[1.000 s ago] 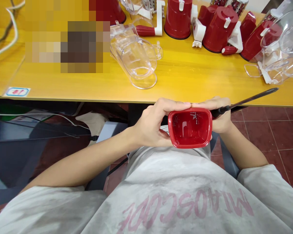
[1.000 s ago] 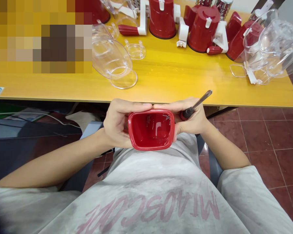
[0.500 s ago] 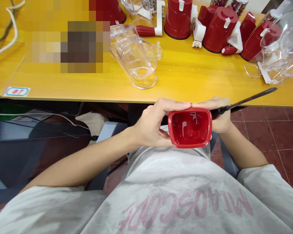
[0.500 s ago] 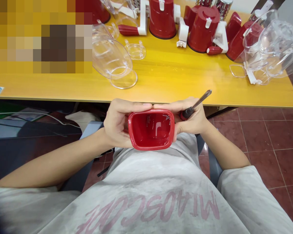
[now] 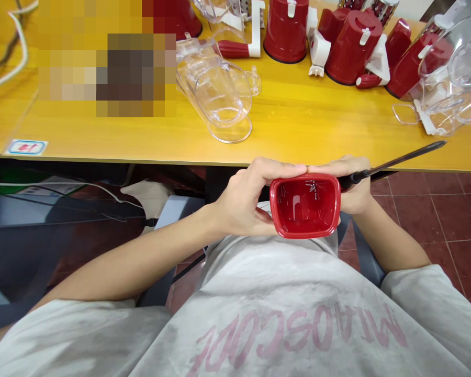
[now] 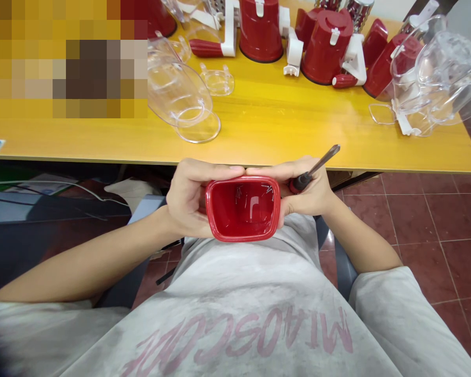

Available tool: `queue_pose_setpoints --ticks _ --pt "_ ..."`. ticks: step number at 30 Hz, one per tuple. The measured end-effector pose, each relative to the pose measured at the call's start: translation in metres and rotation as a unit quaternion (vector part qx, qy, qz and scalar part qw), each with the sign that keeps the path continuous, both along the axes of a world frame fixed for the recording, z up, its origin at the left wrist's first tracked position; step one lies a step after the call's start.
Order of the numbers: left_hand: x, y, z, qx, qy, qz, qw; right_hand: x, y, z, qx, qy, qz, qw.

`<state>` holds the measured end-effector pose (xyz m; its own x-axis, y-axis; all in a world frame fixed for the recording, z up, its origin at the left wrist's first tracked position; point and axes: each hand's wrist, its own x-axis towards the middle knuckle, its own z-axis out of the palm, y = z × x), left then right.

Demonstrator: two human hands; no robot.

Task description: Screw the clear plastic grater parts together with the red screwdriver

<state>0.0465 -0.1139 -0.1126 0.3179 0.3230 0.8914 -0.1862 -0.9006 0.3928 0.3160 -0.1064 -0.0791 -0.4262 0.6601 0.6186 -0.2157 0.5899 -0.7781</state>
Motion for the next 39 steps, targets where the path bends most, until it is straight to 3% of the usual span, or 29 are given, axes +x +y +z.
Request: queue_pose_setpoints --ticks 7,12,19,23,34,39 --pt "0.002 0.004 0.003 0.008 -0.021 -0.028 0.999 0.003 0.003 -0.008 -0.031 -0.013 0.008 0.999" --pt "0.003 0.001 -0.002 -0.009 -0.018 -0.008 1.0 0.004 0.002 -0.009 -0.092 -0.025 0.013 0.995" --pt "0.001 0.012 -0.007 -0.001 -0.002 -0.005 1.0 0.002 -0.006 0.0 -0.141 -0.01 -0.062 0.988" --pt "-0.002 0.015 0.0 0.023 0.001 -0.04 0.999 0.001 -0.007 0.0 -0.136 -0.003 -0.031 0.99" --pt "0.0 0.0 0.015 -0.034 0.047 0.006 0.998 0.002 -0.005 -0.004 -0.136 -0.033 -0.057 0.988" --pt "0.001 0.006 0.013 -0.026 0.039 -0.018 0.999 0.0 -0.007 -0.003 -0.117 -0.016 -0.046 0.992"
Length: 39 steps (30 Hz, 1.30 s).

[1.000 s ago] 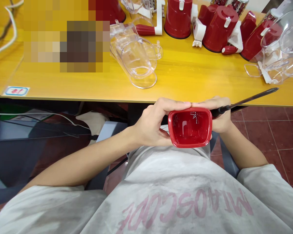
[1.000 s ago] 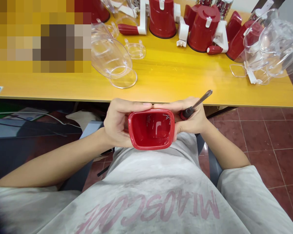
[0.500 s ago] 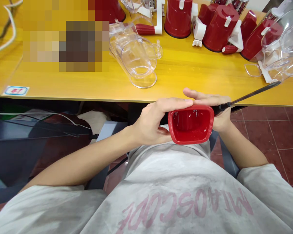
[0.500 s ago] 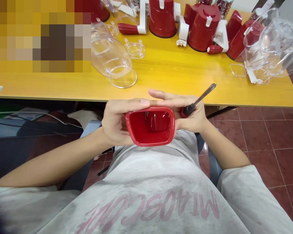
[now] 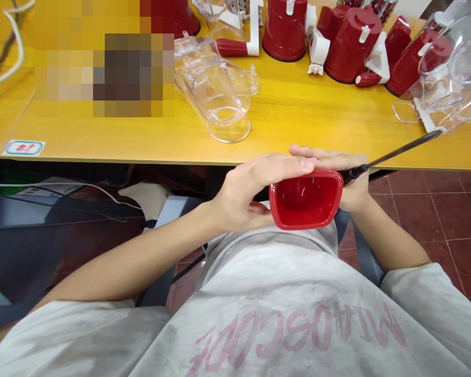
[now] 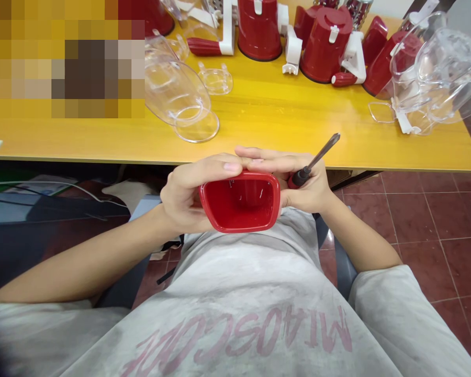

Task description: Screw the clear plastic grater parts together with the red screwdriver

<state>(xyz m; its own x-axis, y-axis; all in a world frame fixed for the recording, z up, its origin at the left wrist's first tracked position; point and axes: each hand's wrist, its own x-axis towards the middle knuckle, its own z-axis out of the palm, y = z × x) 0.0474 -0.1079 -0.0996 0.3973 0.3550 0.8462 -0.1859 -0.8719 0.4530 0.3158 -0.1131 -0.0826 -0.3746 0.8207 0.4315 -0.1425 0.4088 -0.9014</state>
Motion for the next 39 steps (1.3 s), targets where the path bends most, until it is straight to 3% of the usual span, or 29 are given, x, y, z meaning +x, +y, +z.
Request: queue_pose_setpoints --ticks 10,16,21,26,29,34,39 --pt "0.003 0.012 0.0 0.056 -0.04 -0.019 0.997 -0.007 0.005 -0.001 0.037 0.078 0.056 0.995" --pt "0.001 0.021 -0.002 0.072 -0.039 -0.025 0.996 -0.01 0.007 0.001 -0.019 0.058 0.049 0.997" --pt "0.004 0.019 -0.01 0.068 -0.052 0.029 0.996 -0.01 0.007 -0.001 -0.029 0.066 0.038 0.997" --pt "0.003 0.021 -0.016 0.043 -0.041 0.079 0.995 -0.01 0.008 -0.017 -0.06 0.056 0.017 0.996" --pt "-0.001 0.022 -0.018 -0.009 -0.029 0.086 0.996 -0.013 0.007 -0.024 -0.073 0.066 0.009 0.995" --pt "-0.006 0.02 -0.023 -0.075 -0.014 0.113 0.991 -0.017 0.005 -0.018 -0.065 0.042 -0.04 0.996" --pt "-0.012 0.025 -0.024 -0.086 0.018 0.139 0.986 -0.017 0.004 -0.013 -0.043 0.039 -0.024 0.998"
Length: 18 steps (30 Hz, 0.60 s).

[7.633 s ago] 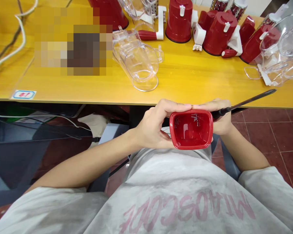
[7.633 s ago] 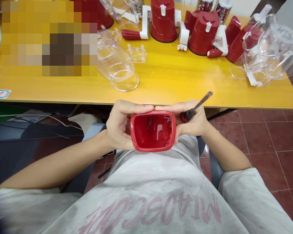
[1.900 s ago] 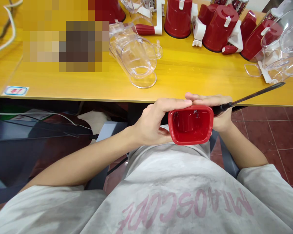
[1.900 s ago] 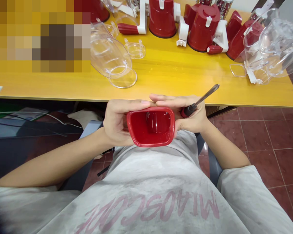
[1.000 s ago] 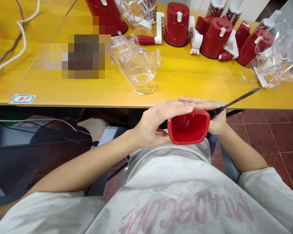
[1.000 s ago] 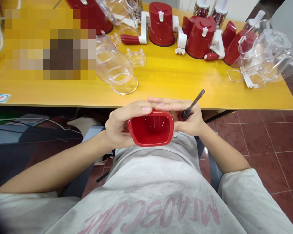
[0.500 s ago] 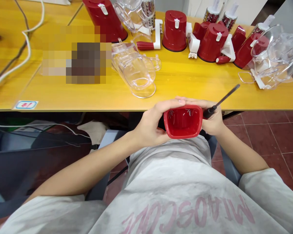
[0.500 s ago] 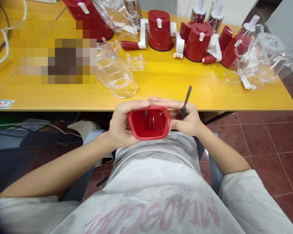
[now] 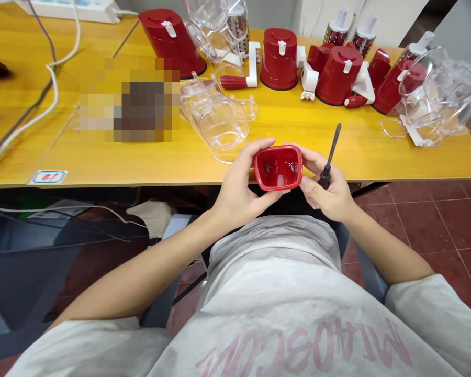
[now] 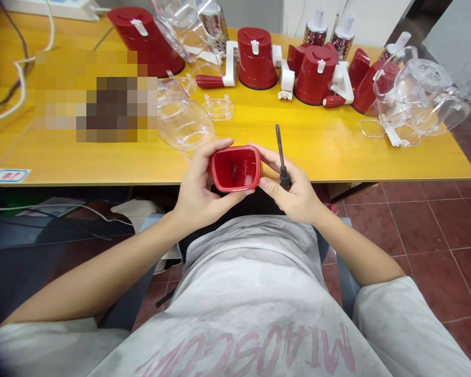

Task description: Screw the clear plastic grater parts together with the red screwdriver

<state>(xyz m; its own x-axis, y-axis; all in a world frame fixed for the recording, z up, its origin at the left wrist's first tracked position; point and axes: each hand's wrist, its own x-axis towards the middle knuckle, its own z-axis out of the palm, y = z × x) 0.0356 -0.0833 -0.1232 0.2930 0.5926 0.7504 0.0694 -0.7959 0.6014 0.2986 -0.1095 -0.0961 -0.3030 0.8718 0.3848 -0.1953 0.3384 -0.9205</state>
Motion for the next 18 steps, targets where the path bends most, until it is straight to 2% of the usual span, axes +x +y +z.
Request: queue_pose_setpoints --ticks 7,14,18 --pt "-0.004 -0.011 0.013 -0.038 0.109 0.044 0.992 0.0 -0.008 0.008 -0.025 -0.124 -0.022 0.992" --pt "-0.006 -0.012 0.012 -0.002 0.163 0.056 0.985 -0.008 -0.005 0.016 -0.021 -0.109 -0.066 0.992" --pt "-0.014 -0.007 0.024 0.055 0.197 0.08 0.976 -0.004 -0.003 0.016 -0.023 -0.098 -0.085 0.991"
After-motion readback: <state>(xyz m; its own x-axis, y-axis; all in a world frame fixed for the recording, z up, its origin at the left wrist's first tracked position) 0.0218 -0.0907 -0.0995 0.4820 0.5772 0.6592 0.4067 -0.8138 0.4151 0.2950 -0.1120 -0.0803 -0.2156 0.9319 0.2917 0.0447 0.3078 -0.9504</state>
